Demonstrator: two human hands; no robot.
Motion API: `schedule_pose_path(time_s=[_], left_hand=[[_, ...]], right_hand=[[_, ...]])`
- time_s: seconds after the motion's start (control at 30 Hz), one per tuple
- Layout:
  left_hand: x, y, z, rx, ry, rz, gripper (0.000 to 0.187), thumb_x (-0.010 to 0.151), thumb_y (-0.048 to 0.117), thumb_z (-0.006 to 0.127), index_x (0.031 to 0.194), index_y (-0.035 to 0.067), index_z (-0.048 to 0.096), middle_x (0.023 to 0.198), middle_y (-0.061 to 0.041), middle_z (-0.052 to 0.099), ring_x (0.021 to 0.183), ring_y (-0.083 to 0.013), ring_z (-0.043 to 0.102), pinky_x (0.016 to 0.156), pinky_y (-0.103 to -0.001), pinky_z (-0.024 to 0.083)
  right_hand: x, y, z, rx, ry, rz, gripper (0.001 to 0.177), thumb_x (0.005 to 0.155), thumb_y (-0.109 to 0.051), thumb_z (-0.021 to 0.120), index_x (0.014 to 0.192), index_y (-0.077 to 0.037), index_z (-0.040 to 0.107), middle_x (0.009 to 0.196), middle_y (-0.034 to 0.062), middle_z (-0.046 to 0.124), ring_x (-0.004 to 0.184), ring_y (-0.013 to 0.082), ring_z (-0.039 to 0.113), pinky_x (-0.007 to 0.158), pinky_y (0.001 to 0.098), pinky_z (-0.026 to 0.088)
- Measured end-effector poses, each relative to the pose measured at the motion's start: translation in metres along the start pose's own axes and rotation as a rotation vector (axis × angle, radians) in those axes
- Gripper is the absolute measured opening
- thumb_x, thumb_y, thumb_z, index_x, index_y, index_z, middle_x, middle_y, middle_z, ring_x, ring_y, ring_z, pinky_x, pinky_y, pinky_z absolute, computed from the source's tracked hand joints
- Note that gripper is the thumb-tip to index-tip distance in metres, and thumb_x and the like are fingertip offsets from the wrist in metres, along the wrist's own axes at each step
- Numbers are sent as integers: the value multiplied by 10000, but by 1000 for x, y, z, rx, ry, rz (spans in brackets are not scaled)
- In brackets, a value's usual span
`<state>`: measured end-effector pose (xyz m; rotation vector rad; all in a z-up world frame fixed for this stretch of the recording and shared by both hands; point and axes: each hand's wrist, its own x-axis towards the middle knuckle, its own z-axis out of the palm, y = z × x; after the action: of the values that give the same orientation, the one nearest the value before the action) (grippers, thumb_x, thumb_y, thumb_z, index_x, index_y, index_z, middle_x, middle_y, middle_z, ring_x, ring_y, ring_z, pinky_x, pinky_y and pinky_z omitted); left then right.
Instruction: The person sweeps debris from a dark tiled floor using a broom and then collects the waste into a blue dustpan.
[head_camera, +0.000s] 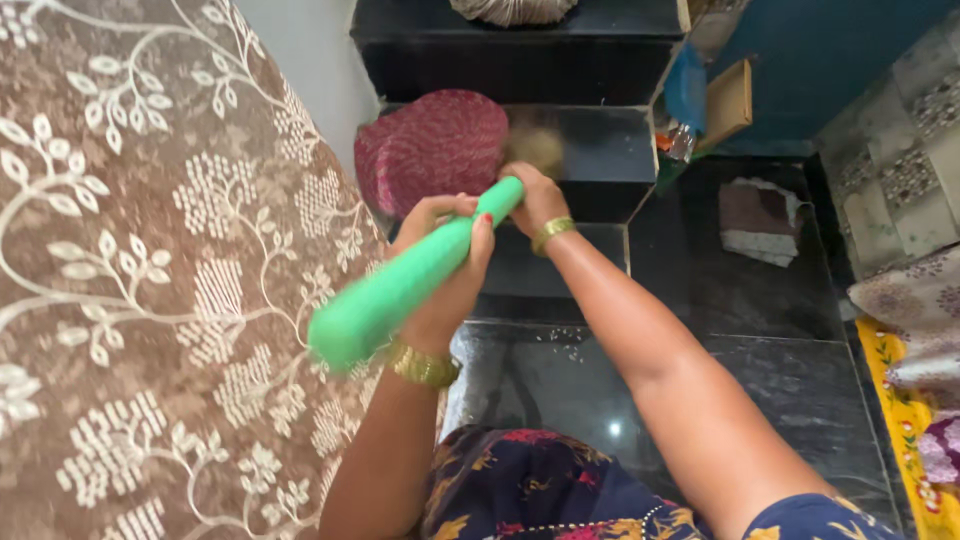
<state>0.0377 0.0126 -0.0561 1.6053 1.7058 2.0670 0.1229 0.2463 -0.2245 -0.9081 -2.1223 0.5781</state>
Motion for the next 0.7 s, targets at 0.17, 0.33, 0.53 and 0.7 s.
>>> schedule_pose_path(time_s=[0.17, 0.33, 0.53, 0.7], left_hand=[[-31, 4, 41, -83, -135, -174, 188, 873, 49, 778, 1035, 7, 693, 1100, -120, 760, 1033, -186, 743, 933, -317, 593], [-52, 69, 29, -289, -60, -115, 108, 971, 33, 691, 1067, -10, 668, 1153, -134, 729, 1218, -258, 704, 1096, -385, 547], [-83, 140, 14, -264, 34, -6, 154, 1027, -57, 609, 1169, 0, 624, 1240, -151, 685, 1337, -282, 649, 1213, -441, 504], [-105, 105, 61, -121, -20, 118, 172, 927, -83, 676, 1061, -2, 604, 1114, -140, 698, 1219, -281, 690, 1269, -508, 390]], right_hand=[[-57, 43, -38, -132, 99, 66, 217, 804, -71, 698, 1004, -152, 675, 1036, 127, 702, 950, 388, 675, 805, 473, 552], [-73, -26, -101, -104, 350, -31, 196, 879, -38, 659, 1048, -137, 645, 1080, 90, 699, 970, 371, 692, 801, 453, 573], [-62, -78, -97, 118, 276, -212, 315, 808, -31, 699, 1101, -130, 642, 1129, 132, 660, 1023, 394, 678, 843, 443, 570], [-92, -60, -96, 269, -109, -362, 336, 798, -96, 770, 1111, -136, 653, 1120, 133, 671, 1040, 373, 691, 848, 427, 569]])
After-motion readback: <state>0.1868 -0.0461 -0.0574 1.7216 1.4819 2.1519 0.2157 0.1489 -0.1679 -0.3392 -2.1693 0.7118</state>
